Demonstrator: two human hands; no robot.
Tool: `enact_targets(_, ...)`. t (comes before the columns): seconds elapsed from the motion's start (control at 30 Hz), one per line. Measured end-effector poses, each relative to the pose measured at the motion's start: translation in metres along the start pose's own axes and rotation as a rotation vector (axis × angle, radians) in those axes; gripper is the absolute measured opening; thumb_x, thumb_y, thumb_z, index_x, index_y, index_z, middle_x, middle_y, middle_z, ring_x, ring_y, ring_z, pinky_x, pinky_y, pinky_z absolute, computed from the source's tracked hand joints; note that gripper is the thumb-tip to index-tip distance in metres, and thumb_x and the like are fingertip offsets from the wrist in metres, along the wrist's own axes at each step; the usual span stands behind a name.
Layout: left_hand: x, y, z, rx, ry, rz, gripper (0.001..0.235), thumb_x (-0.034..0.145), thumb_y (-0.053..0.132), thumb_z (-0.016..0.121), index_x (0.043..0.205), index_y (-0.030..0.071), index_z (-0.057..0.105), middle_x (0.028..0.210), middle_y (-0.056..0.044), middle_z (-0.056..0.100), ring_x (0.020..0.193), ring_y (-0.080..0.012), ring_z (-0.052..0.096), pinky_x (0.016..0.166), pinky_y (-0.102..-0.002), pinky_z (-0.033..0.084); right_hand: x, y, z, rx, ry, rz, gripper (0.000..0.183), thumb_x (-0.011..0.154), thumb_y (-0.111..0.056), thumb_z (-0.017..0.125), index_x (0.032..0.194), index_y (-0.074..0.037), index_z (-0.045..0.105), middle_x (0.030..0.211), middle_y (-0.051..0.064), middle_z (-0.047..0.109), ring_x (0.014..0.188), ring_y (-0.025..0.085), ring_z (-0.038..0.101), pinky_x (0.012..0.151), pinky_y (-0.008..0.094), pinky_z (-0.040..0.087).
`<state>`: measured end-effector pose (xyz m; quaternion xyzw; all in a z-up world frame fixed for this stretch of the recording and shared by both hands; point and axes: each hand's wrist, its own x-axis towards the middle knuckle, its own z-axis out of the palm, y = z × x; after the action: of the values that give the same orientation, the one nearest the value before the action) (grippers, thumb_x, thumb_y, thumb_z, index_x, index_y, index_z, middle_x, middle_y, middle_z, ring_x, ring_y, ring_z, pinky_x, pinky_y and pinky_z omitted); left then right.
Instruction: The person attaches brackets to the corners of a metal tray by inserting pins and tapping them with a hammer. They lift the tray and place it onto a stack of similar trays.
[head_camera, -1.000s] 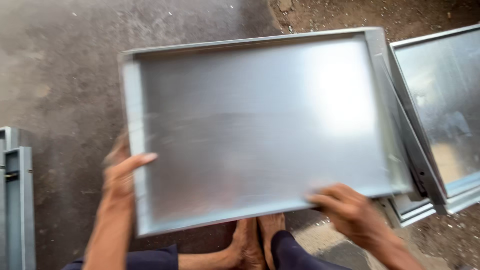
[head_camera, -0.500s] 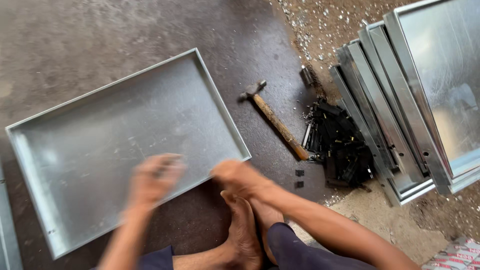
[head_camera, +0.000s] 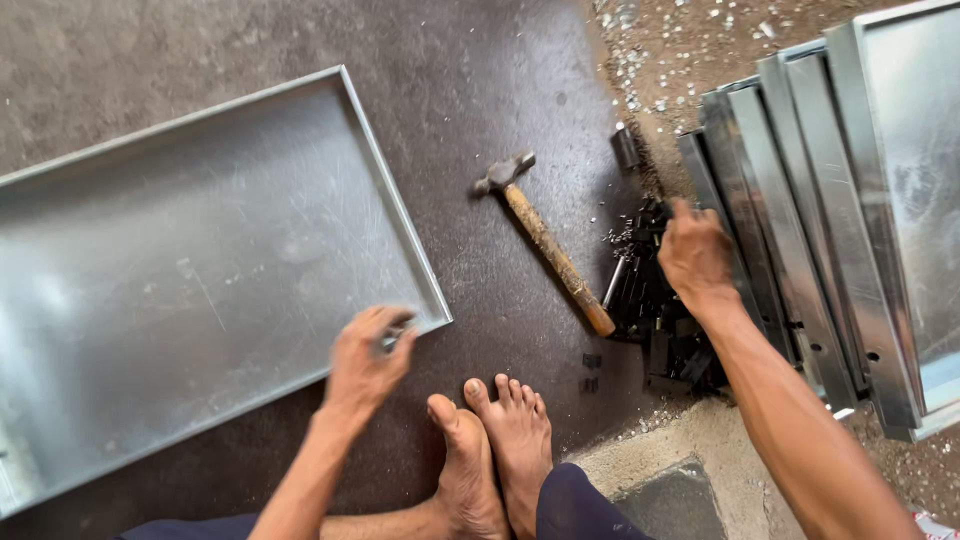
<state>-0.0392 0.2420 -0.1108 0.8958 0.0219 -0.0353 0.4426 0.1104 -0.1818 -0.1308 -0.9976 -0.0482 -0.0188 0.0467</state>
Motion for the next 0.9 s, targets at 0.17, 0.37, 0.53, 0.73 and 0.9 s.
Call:
enact_targets(0.17,0.022,0.059,0.057,-0.804,-0.148,-0.343,0.046,0.094,0.024,0.067,0.137,0.019,0.051,0.120,-0.006,0.068,0.098,-0.0185,0.073,0.079,-0.034,0.063,-0.036,-0.074,-0.033,0.626,0.131,-0.200,0.023,0.099,-0.023,0.070,0.106,0.000,0.069,0.104,0.020,0.075,0.082,0.026,0.074,0.070,0.038,0.061)
enact_targets(0.37,0.038,0.010,0.015,-0.169,0.178,0.090,0.035,0.101,0.011,0.064,0.136,0.010,0.064,0.112,-0.013,0.071,0.100,-0.0302,0.070,0.087,-0.042,0.057,-0.015,-0.051,0.000,0.263,0.131,-0.285,0.033,0.097,-0.022,0.070,0.118,0.003,0.072,0.113,0.023,0.070,0.105,0.042,0.066,0.091,0.047,0.052)
enact_targets(0.53,0.040,-0.041,-0.023,0.268,0.199,0.068,0.036,0.086,0.014,0.075,0.122,0.014,0.070,0.104,-0.011,0.070,0.097,-0.0304,0.062,0.087,-0.044,0.050,-0.014,-0.021,0.036,0.335,-0.038,-0.146,0.021,0.100,-0.017,0.069,0.111,-0.001,0.075,0.109,0.021,0.070,0.103,0.038,0.067,0.093,0.045,0.053)
enact_targets(0.73,0.036,-0.057,-0.032,0.256,0.195,0.085,0.043,0.077,0.009,0.082,0.118,0.013,0.072,0.105,-0.012,0.067,0.094,-0.0300,0.058,0.088,-0.042,0.049,-0.015,-0.022,0.026,0.311,-0.010,-0.109,0.018,0.106,-0.015,0.072,0.109,0.002,0.075,0.103,0.021,0.074,0.091,0.032,0.071,0.084,0.042,0.057)
enact_targets(0.9,0.036,-0.068,-0.015,0.112,0.141,0.133,0.041,0.084,0.004,0.079,0.123,0.012,0.072,0.101,-0.008,0.065,0.095,-0.0242,0.060,0.088,-0.037,0.052,-0.021,-0.059,0.003,0.541,0.036,-0.070,0.018,0.103,-0.017,0.073,0.111,-0.001,0.075,0.099,0.015,0.076,0.086,0.021,0.074,0.079,0.033,0.061)
